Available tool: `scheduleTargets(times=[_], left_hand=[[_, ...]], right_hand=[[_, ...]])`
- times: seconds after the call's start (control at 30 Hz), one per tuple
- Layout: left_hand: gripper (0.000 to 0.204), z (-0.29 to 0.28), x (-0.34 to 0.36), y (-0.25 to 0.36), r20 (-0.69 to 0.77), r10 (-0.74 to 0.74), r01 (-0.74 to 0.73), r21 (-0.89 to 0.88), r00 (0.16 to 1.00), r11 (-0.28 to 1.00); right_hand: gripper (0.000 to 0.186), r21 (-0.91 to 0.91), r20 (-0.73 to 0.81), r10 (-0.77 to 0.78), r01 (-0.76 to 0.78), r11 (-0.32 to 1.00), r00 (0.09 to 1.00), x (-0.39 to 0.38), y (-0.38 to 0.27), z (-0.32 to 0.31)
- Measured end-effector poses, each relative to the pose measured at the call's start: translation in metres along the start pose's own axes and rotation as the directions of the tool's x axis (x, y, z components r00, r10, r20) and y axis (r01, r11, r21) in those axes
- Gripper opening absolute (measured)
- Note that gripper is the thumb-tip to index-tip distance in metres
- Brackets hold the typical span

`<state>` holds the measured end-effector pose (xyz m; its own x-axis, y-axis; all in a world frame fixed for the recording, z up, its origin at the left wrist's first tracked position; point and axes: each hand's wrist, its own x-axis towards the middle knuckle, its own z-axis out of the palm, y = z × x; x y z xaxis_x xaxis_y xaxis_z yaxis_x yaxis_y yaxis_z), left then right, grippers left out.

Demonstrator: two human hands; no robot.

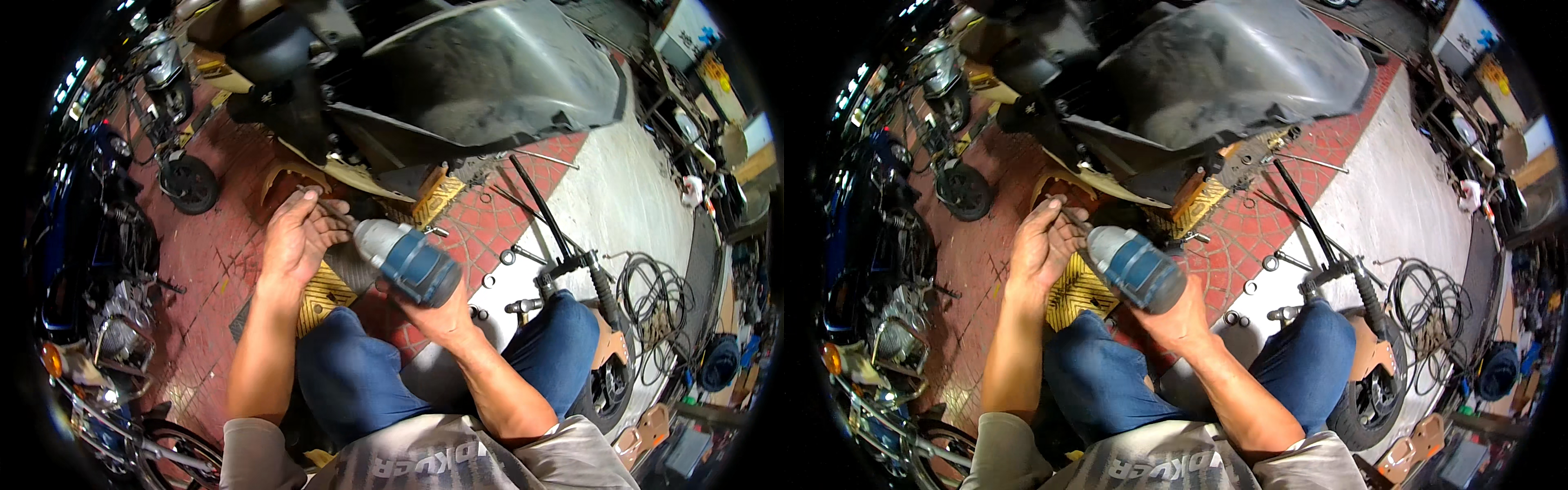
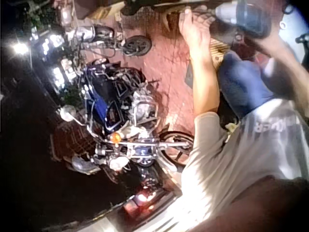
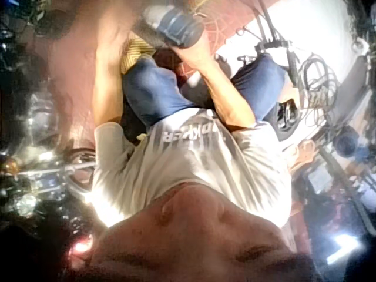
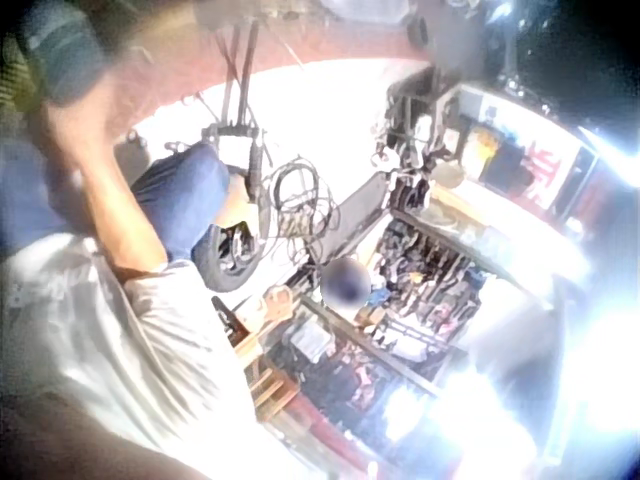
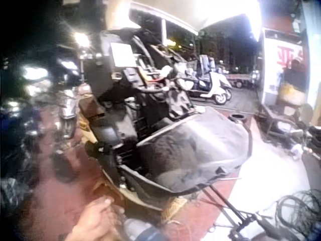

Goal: The person disassembles and removes plastic fairing panels from a motorcycle using an electric drill and then uses a hammer and punch tool to tap on engine components.

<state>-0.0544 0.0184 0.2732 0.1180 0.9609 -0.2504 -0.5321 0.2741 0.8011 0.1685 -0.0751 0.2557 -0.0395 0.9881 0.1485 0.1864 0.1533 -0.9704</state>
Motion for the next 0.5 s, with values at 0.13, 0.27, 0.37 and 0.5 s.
scheduleTargets(times=[0.13,0.27,0.37,0.5], left_hand=[[0.020,0.021,-0.009,0.009,0.012,-0.043,0.042,0.123,0.999,0.991],[0.023,0.029,-0.012,0.022,0.074,-0.052,0.041,0.147,0.996,0.988],[0.031,0.051,-0.012,0.024,0.128,-0.038,0.019,0.143,0.991,0.990],[0.039,0.094,-0.005,0.018,0.199,-0.049,0.000,0.236,0.979,0.972]], right_hand=[[0.035,0.043,0.144,-0.061,0.055,0.998,0.988,-0.014,0.019,-0.010],[0.035,0.183,0.158,-0.016,-0.013,0.983,0.987,-0.017,0.011,-0.015],[0.037,-0.151,0.020,-0.250,0.250,0.956,0.968,-0.022,0.024,-0.021],[0.029,-0.100,-0.068,-0.170,0.163,0.982,0.983,-0.019,0.028,-0.043]])
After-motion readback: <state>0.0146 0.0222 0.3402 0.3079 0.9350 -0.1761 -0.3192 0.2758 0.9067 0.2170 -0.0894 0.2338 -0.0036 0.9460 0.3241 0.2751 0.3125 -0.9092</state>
